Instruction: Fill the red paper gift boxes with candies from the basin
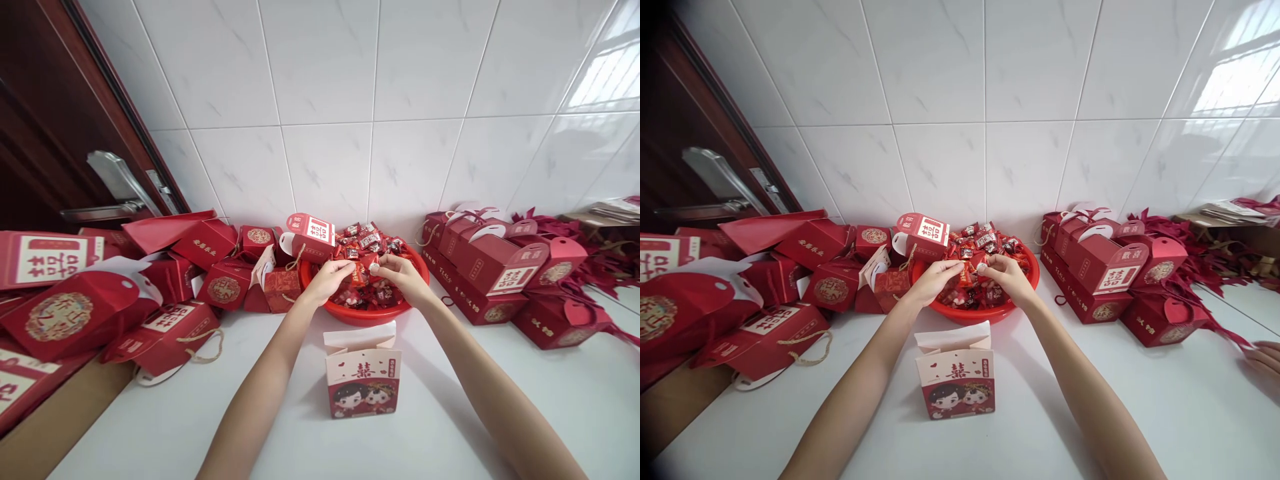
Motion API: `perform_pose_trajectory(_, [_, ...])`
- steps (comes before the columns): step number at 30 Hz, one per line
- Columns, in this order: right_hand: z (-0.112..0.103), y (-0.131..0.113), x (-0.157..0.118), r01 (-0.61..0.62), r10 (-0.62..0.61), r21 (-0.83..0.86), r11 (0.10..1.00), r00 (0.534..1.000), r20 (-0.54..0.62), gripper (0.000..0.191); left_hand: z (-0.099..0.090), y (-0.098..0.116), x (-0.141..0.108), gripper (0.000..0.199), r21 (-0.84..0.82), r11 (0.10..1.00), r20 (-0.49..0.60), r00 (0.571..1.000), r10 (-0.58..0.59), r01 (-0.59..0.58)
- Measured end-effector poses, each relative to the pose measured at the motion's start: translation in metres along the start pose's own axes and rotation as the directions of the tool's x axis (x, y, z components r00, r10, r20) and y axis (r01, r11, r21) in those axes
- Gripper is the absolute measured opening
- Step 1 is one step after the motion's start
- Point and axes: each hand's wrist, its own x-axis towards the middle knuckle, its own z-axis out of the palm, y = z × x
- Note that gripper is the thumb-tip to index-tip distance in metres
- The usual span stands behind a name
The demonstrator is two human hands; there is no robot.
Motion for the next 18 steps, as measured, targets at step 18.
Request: perform_pose_trajectory(18, [-0.004,0.007,0.003,0.036,-0.036,-0.012,0.999,0.999,-0.04,0.043,0.005,0.015,-0.015,0.031,0.526,0.827,0.181,0.976,0.117,-0.197])
